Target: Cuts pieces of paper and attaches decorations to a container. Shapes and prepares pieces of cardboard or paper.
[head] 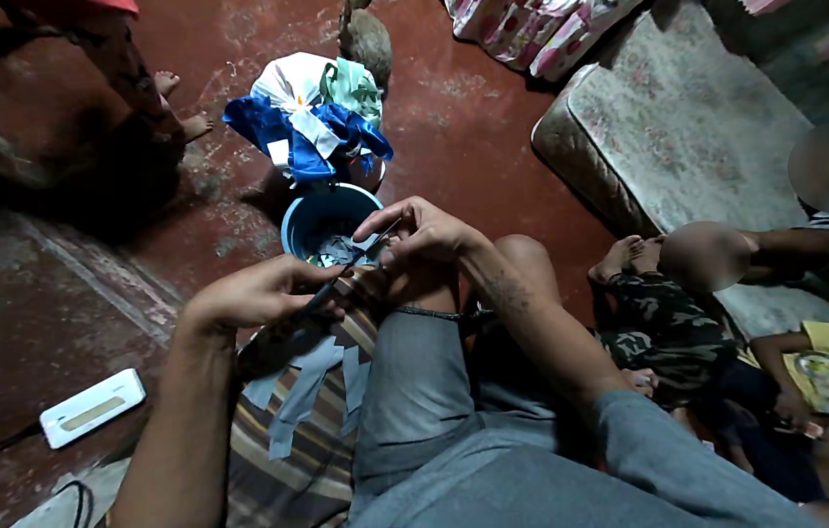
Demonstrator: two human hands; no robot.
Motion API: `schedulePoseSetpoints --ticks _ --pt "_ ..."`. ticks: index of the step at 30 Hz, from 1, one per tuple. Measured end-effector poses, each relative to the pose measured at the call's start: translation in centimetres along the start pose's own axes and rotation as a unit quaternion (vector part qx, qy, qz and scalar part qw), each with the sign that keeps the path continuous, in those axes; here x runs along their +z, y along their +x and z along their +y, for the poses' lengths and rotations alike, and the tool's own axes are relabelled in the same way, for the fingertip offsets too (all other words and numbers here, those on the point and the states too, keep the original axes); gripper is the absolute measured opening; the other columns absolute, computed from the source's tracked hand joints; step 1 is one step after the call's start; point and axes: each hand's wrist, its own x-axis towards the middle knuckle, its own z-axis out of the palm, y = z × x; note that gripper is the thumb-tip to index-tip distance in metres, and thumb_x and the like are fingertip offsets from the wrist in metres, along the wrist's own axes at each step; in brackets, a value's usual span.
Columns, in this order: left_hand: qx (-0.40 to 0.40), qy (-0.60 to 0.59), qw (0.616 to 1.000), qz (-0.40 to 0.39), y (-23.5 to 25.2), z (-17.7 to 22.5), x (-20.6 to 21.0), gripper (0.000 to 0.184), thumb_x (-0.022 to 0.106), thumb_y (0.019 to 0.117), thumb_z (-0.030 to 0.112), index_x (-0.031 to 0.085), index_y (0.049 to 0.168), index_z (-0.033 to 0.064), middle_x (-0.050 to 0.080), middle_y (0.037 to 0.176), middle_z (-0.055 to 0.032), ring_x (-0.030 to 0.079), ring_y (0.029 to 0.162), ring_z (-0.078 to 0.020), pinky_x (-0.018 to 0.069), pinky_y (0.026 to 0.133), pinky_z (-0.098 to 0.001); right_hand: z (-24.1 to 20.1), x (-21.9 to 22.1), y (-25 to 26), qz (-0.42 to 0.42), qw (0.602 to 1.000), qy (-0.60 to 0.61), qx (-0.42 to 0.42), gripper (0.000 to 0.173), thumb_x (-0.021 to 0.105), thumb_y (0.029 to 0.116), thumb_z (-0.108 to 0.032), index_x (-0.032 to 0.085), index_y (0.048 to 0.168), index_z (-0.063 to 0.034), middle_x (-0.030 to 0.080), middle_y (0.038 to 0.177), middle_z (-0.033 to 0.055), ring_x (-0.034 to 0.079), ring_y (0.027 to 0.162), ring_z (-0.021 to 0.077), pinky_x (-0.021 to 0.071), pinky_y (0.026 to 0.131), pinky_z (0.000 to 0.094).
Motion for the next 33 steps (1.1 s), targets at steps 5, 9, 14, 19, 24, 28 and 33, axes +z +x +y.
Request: schedulePoseSetpoints --ticks 5,9,14,19,24,28,33 --pt "0.038 -0.005 0.998 0.044 -1.2 1.0 -0.6 0.050 0.071 0.0913 0.015 0.063 0.140 0.0073 0.076 0.111 -0.0095 0.074 0.099 -0.0200 0.0625 0.085 -0.0293 -0.4 -0.5 0.2 0.008 1.000 -0.020 0.011 0.037 0.066 0.0836 0.007 0.067 0.121 0.0058 0.072 0.105 0.0074 0.061 0.068 0.0043 0.0551 0.061 0.0220" --pt "0.080 -0.004 0.981 0.177 -3.3 1.4 -2.2 0.047 0.067 0.0925 0.016 0.061 0.139 0.0064 0.076 0.108 -0.0109 0.074 0.096 -0.0231 0.0631 0.083 -0.0319 0.0 -4.9 3.0 0.028 0.987 -0.129 0.092 0.028 0.066 0.0889 0.008 0.070 0.116 0.0039 0.073 0.094 0.0081 0.067 0.072 0.0106 0.0593 0.069 0.0287" --pt "0.032 -0.012 0.953 0.300 -3.8 1.0 -3.0 0.048 0.060 0.0938 0.005 0.055 0.142 0.0017 0.076 0.106 -0.0120 0.075 0.095 -0.0236 0.0627 0.086 -0.0341 8.9 -10.6 8.3 0.012 0.939 -0.242 0.242 0.023 0.064 0.0933 0.006 0.070 0.115 0.0057 0.072 0.101 0.0145 0.068 0.081 0.0161 0.0589 0.080 0.0354" --pt "0.025 -0.009 0.952 0.306 -4.1 1.0 -3.1 0.051 0.061 0.0930 0.004 0.055 0.143 0.0019 0.076 0.109 -0.0099 0.074 0.097 -0.0225 0.0623 0.087 -0.0329 14.7 -13.0 8.6 0.033 0.890 -0.302 0.340 0.048 0.054 0.0899 0.011 0.061 0.136 0.0007 0.065 0.122 0.0252 0.068 0.097 0.0333 0.0558 0.087 0.0521" --pt "0.010 -0.012 0.948 0.318 -4.2 1.2 -2.9 0.046 0.062 0.0946 0.005 0.056 0.140 0.0019 0.076 0.107 -0.0085 0.075 0.095 -0.0194 0.0631 0.083 -0.0308 9.3 -11.8 7.6 0.074 0.874 -0.371 0.304 0.033 0.050 0.1013 -0.002 0.061 0.132 0.0042 0.067 0.117 0.0224 0.070 0.083 0.0287 0.0591 0.079 0.0471" --pt "-0.017 -0.016 0.954 0.299 -3.7 1.4 -2.5 0.045 0.061 0.0958 0.000 0.055 0.141 0.0009 0.076 0.103 -0.0083 0.075 0.093 -0.0184 0.0626 0.084 -0.0302 2.4 -6.6 6.2 0.023 0.878 -0.452 0.154 0.026 0.056 0.1025 -0.011 0.068 0.122 0.0013 0.071 0.106 0.0156 0.069 0.082 0.0223 0.0577 0.079 0.0437" --pt "-0.027 -0.015 0.947 0.319 -3.2 1.4 -2.3 0.041 0.064 0.0965 0.002 0.059 0.137 0.0025 0.076 0.102 -0.0069 0.075 0.090 -0.0148 0.0625 0.082 -0.0283 -2.2 3.4 2.4 -0.095 0.875 -0.474 -0.030 0.016 0.064 0.0956 -0.008 0.075 0.106 -0.0016 0.070 0.095 0.0099 0.067 0.084 0.0162 0.0570 0.080 0.0329"
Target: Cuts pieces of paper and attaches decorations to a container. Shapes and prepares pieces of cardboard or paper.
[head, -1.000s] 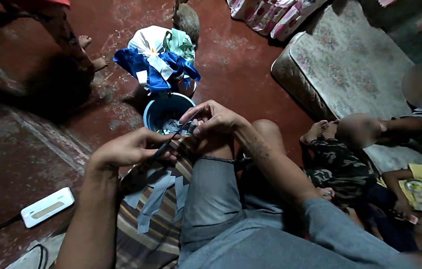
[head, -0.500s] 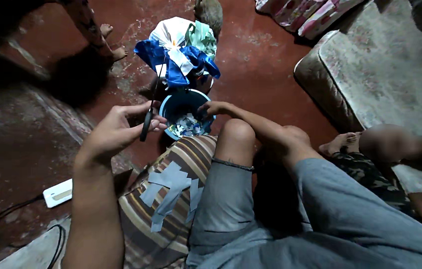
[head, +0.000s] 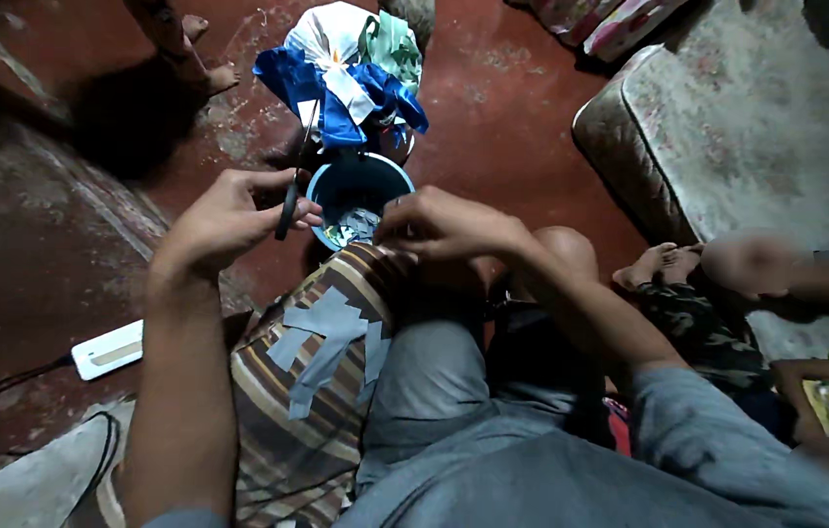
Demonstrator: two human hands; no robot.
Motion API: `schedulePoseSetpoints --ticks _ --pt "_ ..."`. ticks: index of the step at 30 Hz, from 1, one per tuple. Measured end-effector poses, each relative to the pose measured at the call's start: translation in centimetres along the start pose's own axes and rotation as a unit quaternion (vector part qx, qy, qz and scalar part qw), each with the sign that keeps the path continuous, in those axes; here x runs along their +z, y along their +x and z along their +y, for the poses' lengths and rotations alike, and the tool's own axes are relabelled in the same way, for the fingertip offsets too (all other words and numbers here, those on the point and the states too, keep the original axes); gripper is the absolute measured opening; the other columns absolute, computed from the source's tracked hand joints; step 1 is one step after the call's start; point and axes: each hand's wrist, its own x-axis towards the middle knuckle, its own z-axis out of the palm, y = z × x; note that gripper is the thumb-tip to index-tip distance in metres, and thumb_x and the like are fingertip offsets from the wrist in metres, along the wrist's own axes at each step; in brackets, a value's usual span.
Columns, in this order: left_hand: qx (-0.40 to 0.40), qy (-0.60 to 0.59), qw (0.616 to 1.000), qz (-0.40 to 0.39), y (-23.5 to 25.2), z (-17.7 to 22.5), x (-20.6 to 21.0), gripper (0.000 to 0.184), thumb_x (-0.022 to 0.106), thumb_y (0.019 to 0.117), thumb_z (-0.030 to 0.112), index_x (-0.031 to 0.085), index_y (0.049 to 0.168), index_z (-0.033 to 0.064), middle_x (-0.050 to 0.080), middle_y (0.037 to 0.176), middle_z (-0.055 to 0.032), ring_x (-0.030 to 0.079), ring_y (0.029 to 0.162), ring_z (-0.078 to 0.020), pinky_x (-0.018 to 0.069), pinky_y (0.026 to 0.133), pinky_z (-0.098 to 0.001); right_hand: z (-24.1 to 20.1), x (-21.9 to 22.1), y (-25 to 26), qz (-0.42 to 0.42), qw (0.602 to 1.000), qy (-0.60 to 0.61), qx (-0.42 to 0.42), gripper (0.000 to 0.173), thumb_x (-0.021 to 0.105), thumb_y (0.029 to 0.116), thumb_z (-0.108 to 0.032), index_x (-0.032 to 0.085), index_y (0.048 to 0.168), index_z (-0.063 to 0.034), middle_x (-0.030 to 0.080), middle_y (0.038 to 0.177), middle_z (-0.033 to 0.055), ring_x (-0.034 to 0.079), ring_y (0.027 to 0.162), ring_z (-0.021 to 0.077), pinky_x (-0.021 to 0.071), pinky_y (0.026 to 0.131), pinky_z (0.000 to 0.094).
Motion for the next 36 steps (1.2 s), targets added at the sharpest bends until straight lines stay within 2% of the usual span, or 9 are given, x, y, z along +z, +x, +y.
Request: schedulePoseSetpoints --ticks 4,9,15,19,24,27,31,34,36 --pt "0.004 0.003 1.000 -0.015 0.0 0.0 0.1 0.043 0.064 0.0955 0.000 0.057 0.138 0.0014 0.076 0.101 -0.0060 0.075 0.090 -0.0138 0.0622 0.083 -0.0279 -3.5 5.0 -0.3 0.001 0.998 -0.039 -0.042 0.014 0.073 0.0882 -0.007 0.075 0.102 -0.0047 0.068 0.093 0.0090 0.067 0.085 0.0192 0.0574 0.079 0.0356" --pt "-0.009 0.005 1.000 -0.012 0.1 0.2 0.4 0.042 0.066 0.0938 -0.001 0.060 0.135 0.0018 0.076 0.100 -0.0076 0.075 0.089 -0.0151 0.0624 0.081 -0.0284 -4.9 7.9 0.2 -0.007 0.997 -0.027 -0.067 0.012 0.068 0.0938 -0.009 0.074 0.104 -0.0040 0.067 0.095 0.0108 0.067 0.089 0.0216 0.0565 0.079 0.0363" --pt "-0.015 0.004 1.000 -0.023 0.3 0.0 0.5 0.046 0.066 0.0944 -0.001 0.058 0.139 0.0025 0.076 0.103 -0.0088 0.075 0.092 -0.0167 0.0622 0.084 -0.0297 -4.0 11.3 1.2 -0.025 0.989 -0.108 -0.096 0.019 0.068 0.0967 -0.019 0.071 0.109 -0.0043 0.066 0.111 0.0161 0.063 0.107 0.0311 0.0535 0.092 0.0417" --pt "-0.004 0.013 0.999 -0.029 0.3 -0.1 0.5 0.046 0.066 0.0943 0.001 0.057 0.140 0.0021 0.076 0.101 -0.0083 0.075 0.091 -0.0165 0.0622 0.084 -0.0297 -3.4 11.9 1.4 -0.021 0.991 -0.088 -0.099 0.011 0.064 0.0962 -0.007 0.071 0.104 -0.0023 0.067 0.102 0.0148 0.065 0.102 0.0300 0.0540 0.090 0.0410" --pt "-0.005 0.022 0.999 -0.032 0.4 0.1 0.8 0.045 0.067 0.0943 0.001 0.058 0.138 0.0021 0.076 0.100 -0.0080 0.075 0.090 -0.0165 0.0621 0.083 -0.0292 -3.3 11.1 1.4 0.000 0.991 -0.066 -0.115 0.007 0.070 0.0922 -0.009 0.076 0.093 -0.0056 0.070 0.095 0.0107 0.065 0.099 0.0265 0.0529 0.089 0.0390" --pt "0.003 0.027 0.999 -0.042 0.4 0.1 0.8 0.046 0.067 0.0944 0.001 0.058 0.140 0.0036 0.076 0.100 -0.0086 0.075 0.090 -0.0171 0.0622 0.082 -0.0294 -3.3 9.9 1.3 0.009 0.992 -0.001 -0.124 0.006 0.074 0.0897 -0.010 0.078 0.088 -0.0064 0.069 0.095 0.0094 0.064 0.099 0.0230 0.0526 0.089 0.0372" --pt "0.062 -0.048 0.991 -0.111 0.3 0.0 0.8 0.041 0.061 0.0953 0.007 0.058 0.136 0.0016 0.075 0.107 -0.0103 0.075 0.096 -0.0217 0.0626 0.086 -0.0331 -2.6 7.0 0.9 0.089 0.980 0.156 -0.084 0.009 0.072 0.0905 -0.005 0.078 0.095 0.0004 0.072 0.091 0.0078 0.067 0.086 0.0122 0.0564 0.081 0.0300" --pt "0.110 -0.097 0.980 -0.133 0.6 0.0 1.5 0.050 0.067 0.0971 0.038 0.060 0.135 0.0056 0.075 0.113 -0.0067 0.073 0.103 -0.0205 0.0611 0.092 -0.0347 -1.2 5.2 0.7 0.163 0.923 0.349 0.000 0.016 0.066 0.0931 0.004 0.070 0.108 0.0082 0.072 0.097 0.0096 0.068 0.085 0.0090 0.0592 0.079 0.0269" --pt "0.112 -0.106 0.984 -0.084 1.0 -0.1 2.4 0.044 0.067 0.0961 0.038 0.064 0.129 0.0080 0.075 0.109 -0.0044 0.072 0.100 -0.0166 0.0609 0.088 -0.0325 0.0 4.5 0.4 0.200 0.881 0.422 0.069 0.019 0.064 0.0942 0.003 0.066 0.113 0.0046 0.070 0.099 0.0071 0.066 0.084 0.0083 0.0575 0.077 0.0260"
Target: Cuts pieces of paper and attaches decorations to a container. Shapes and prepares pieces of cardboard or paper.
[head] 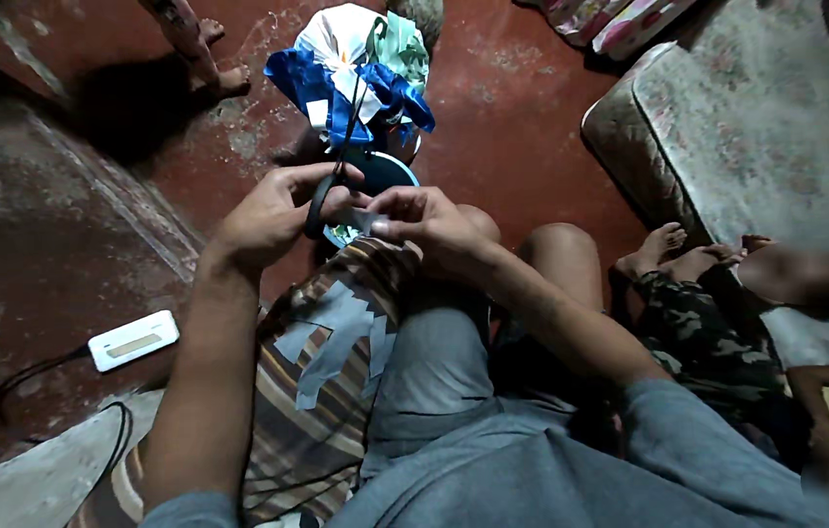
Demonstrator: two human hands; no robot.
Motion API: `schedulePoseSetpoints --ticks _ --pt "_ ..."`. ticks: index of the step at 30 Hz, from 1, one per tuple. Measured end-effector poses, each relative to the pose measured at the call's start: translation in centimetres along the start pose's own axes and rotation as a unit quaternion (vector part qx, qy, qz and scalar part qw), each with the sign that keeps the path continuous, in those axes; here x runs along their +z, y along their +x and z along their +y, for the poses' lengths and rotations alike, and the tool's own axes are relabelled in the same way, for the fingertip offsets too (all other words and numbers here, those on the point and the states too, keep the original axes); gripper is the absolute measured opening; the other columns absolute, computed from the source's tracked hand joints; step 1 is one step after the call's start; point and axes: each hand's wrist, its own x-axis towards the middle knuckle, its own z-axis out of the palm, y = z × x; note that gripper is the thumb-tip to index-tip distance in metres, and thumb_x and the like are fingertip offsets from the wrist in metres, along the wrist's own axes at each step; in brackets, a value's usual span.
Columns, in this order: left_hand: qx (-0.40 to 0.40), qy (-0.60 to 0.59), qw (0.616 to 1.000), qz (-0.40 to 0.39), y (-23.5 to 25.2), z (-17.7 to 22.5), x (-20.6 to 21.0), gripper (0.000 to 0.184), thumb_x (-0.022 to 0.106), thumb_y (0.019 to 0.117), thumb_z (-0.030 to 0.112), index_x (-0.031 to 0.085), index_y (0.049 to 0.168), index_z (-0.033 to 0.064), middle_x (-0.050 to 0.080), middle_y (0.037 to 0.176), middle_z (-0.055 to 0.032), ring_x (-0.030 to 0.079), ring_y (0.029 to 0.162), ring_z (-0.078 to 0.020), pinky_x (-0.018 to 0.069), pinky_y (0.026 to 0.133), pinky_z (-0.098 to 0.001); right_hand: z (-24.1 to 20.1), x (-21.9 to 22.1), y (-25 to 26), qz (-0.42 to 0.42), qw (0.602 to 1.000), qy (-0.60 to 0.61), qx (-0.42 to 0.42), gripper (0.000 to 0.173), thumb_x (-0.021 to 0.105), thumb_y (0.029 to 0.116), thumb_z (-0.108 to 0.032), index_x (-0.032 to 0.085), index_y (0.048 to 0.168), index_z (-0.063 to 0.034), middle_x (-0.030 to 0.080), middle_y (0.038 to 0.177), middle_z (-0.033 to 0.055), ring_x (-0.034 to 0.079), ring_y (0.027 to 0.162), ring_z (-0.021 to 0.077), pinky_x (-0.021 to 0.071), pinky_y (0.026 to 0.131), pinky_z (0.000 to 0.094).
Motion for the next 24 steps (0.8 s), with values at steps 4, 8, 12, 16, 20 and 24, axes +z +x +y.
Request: schedulePoseSetpoints --ticks 4,8,12,16,20,24 --pt "-0.044 0.041 0.992 0.108 0.8 -0.2 1.4 0.027 0.071 0.0936 0.015 0.065 0.119 0.0076 0.072 0.095 -0.0016 0.071 0.082 -0.0103 0.0616 0.076 -0.0262 0.9 -1.2 0.0 0.045 0.996 0.060 0.055 0.033 0.061 0.0933 0.003 0.059 0.125 -0.0014 0.065 0.102 0.0063 0.062 0.082 0.0104 0.0550 0.074 0.0272" --pt "-0.006 0.037 0.991 0.127 1.0 -0.6 1.4 0.037 0.078 0.0841 0.006 0.063 0.118 0.0072 0.074 0.098 -0.0031 0.071 0.083 -0.0098 0.0602 0.074 -0.0237 1.6 -1.2 0.0 0.020 0.994 0.100 0.034 0.045 0.064 0.0913 0.000 0.051 0.135 -0.0021 0.065 0.103 0.0086 0.064 0.083 0.0124 0.0563 0.071 0.0281" --pt "-0.002 0.088 0.984 0.153 0.8 -0.4 1.3 0.037 0.080 0.0794 0.004 0.066 0.113 0.0096 0.070 0.090 0.0018 0.067 0.076 -0.0052 0.0579 0.066 -0.0201 1.6 -0.9 0.0 0.008 0.995 0.103 0.008 0.045 0.063 0.0919 -0.003 0.049 0.135 -0.0020 0.063 0.104 0.0100 0.062 0.077 0.0135 0.0547 0.065 0.0286" --pt "-0.011 0.111 0.982 0.153 0.9 -0.3 1.7 0.037 0.080 0.0793 0.000 0.066 0.112 0.0073 0.071 0.090 -0.0003 0.068 0.076 -0.0051 0.0582 0.067 -0.0199 1.0 -1.1 0.0 -0.034 0.999 0.013 -0.028 0.046 0.063 0.0916 0.001 0.047 0.135 0.0023 0.063 0.106 0.0110 0.064 0.083 0.0126 0.0569 0.074 0.0283" --pt "-0.013 0.112 0.986 0.120 0.9 -0.2 2.2 0.037 0.082 0.0782 0.002 0.066 0.111 0.0076 0.072 0.090 0.0001 0.069 0.077 -0.0059 0.0589 0.068 -0.0210 0.8 -1.0 0.3 -0.026 0.994 -0.081 -0.074 0.038 0.066 0.0951 -0.007 0.054 0.129 0.0062 0.066 0.109 0.0130 0.066 0.095 0.0155 0.0577 0.087 0.0326" --pt "-0.012 0.120 0.985 0.126 1.2 -0.5 2.7 0.038 0.083 0.0770 0.002 0.067 0.110 0.0075 0.071 0.089 -0.0010 0.068 0.075 -0.0064 0.0582 0.066 -0.0208 1.3 -1.2 0.7 -0.012 0.997 -0.026 -0.077 0.035 0.068 0.0891 0.006 0.056 0.122 0.0067 0.067 0.100 0.0122 0.067 0.084 0.0147 0.0600 0.078 0.0316"
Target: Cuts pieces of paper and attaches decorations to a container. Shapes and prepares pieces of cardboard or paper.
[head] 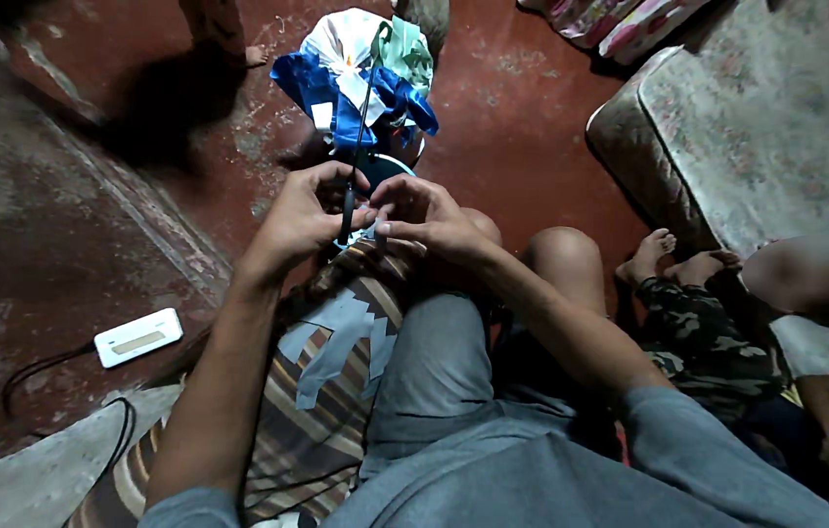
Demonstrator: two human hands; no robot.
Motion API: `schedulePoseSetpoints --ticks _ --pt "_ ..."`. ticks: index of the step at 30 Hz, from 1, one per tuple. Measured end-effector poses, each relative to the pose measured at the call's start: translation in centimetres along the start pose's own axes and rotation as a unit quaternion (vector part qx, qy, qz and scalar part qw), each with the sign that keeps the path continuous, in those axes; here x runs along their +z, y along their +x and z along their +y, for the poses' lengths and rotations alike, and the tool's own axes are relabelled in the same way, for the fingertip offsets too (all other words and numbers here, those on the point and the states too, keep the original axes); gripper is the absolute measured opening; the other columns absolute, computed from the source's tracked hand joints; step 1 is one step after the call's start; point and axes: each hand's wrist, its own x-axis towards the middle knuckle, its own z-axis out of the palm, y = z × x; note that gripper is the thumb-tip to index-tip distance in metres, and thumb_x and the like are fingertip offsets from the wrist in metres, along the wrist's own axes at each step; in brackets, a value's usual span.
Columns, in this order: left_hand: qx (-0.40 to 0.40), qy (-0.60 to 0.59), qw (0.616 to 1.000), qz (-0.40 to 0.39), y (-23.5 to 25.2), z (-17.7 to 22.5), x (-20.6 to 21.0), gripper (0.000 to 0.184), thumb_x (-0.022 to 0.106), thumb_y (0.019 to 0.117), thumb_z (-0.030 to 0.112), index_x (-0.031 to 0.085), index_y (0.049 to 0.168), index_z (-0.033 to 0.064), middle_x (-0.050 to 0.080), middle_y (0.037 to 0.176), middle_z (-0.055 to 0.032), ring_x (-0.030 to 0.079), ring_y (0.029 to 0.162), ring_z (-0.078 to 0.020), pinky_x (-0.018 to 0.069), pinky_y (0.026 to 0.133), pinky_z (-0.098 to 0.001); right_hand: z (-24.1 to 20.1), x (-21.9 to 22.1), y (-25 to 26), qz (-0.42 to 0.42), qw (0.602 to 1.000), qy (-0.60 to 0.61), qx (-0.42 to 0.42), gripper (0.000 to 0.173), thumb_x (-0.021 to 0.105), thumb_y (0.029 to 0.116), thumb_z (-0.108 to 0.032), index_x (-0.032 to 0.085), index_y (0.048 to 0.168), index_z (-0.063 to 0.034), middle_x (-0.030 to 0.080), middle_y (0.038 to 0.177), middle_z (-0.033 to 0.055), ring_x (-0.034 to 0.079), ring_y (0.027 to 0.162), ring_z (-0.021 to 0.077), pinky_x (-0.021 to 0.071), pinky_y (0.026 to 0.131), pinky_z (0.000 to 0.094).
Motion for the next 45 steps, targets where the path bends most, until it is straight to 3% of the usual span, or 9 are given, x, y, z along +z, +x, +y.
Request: schedulePoseSetpoints --ticks 5,11,15,19,23,28,34,40,45 --pt "0.006 -0.006 1.000 0.005 0.0 0.0 0.0 0.039 0.082 0.0765 0.001 0.066 0.111 0.0070 0.073 0.091 -0.0009 0.070 0.079 -0.0066 0.0594 0.070 -0.0216 0.1 -0.9 0.0 -0.037 0.997 0.058 0.029 0.033 0.071 0.0860 0.006 0.060 0.117 0.0014 0.065 0.101 0.0068 0.062 0.080 0.0091 0.0556 0.072 0.0255" --pt "-0.022 -0.018 1.000 0.004 -0.1 -0.1 -2.2 0.038 0.078 0.0847 0.002 0.063 0.120 0.0044 0.073 0.100 -0.0058 0.073 0.086 -0.0138 0.0629 0.078 -0.0294 0.3 -1.2 -0.1 -0.024 0.995 0.080 0.057 0.026 0.062 0.0931 0.001 0.063 0.119 0.0003 0.066 0.107 0.0057 0.062 0.090 0.0094 0.0550 0.080 0.0269" --pt "-0.095 0.052 0.990 -0.093 -1.4 0.5 -5.8 0.033 0.067 0.0945 0.006 0.063 0.127 0.0043 0.075 0.096 -0.0074 0.072 0.081 -0.0151 0.0608 0.071 -0.0284 -0.1 -1.2 -0.3 0.009 0.994 0.083 0.073 0.023 0.059 0.0965 0.002 0.066 0.118 0.0029 0.069 0.116 0.0089 0.066 0.101 0.0116 0.0560 0.089 0.0289" --pt "-0.116 0.135 0.959 -0.221 -2.9 1.0 -8.7 0.037 0.069 0.0905 0.006 0.068 0.127 0.0083 0.075 0.092 -0.0061 0.072 0.078 -0.0153 0.0611 0.068 -0.0289 -0.4 -1.3 -0.2 0.050 0.996 0.047 0.057 0.033 0.057 0.0963 0.002 0.064 0.128 0.0044 0.068 0.121 0.0105 0.065 0.097 0.0092 0.0552 0.084 0.0252" --pt "-0.141 0.142 0.939 -0.279 -2.8 0.8 -8.7 0.035 0.072 0.0899 0.005 0.070 0.125 0.0098 0.075 0.092 -0.0051 0.073 0.080 -0.0155 0.0613 0.071 -0.0290 0.0 -1.6 -0.1 0.060 0.997 0.035 0.034 0.035 0.062 0.0946 -0.001 0.063 0.130 0.0041 0.066 0.124 0.0109 0.061 0.085 0.0074 0.0534 0.074 0.0243" --pt "-0.111 0.124 0.928 -0.333 -2.0 0.3 -7.3 0.027 0.071 0.0919 0.015 0.073 0.119 0.0107 0.075 0.091 -0.0027 0.070 0.077 -0.0119 0.0591 0.067 -0.0248 0.2 -1.6 -0.2 0.036 0.999 0.017 0.026 0.037 0.067 0.0902 0.003 0.066 0.127 0.0040 0.064 0.131 0.0126 0.065 0.092 0.0117 0.0568 0.078 0.0277" --pt "-0.060 0.089 0.936 -0.335 -1.9 -0.1 -7.0 0.036 0.072 0.0914 0.020 0.071 0.127 0.0123 0.075 0.096 -0.0010 0.071 0.080 -0.0091 0.0592 0.068 -0.0222 0.0 -1.8 -0.2 0.000 0.996 0.068 0.054 0.039 0.066 0.0877 0.008 0.064 0.126 0.0057 0.069 0.114 0.0145 0.065 0.079 0.0125 0.0578 0.070 0.0282" --pt "-0.081 0.039 0.939 -0.332 -2.4 0.4 -7.5 0.042 0.072 0.0887 0.009 0.069 0.131 0.0108 0.075 0.107 -0.0051 0.073 0.089 -0.0137 0.0617 0.076 -0.0246 -0.2 -1.7 -0.4 -0.009 0.992 0.099 0.074 0.033 0.067 0.0874 0.007 0.067 0.120 0.0060 0.071 0.110 0.0119 0.067 0.081 0.0104 0.0583 0.072 0.0263" --pt "-0.089 0.102 0.960 -0.245 -2.2 0.0 -8.2 0.043 0.071 0.0909 0.011 0.066 0.133 0.0109 0.076 0.102 -0.0036 0.072 0.085 -0.0113 0.0595 0.070 -0.0236 -0.5 -1.7 -0.3 0.015 0.988 0.121 0.090 0.056 0.064 0.0893 0.001 0.049 0.143 0.0029 0.068 0.115 0.0158 0.067 0.092 0.0160 0.0582 0.082 0.0319"
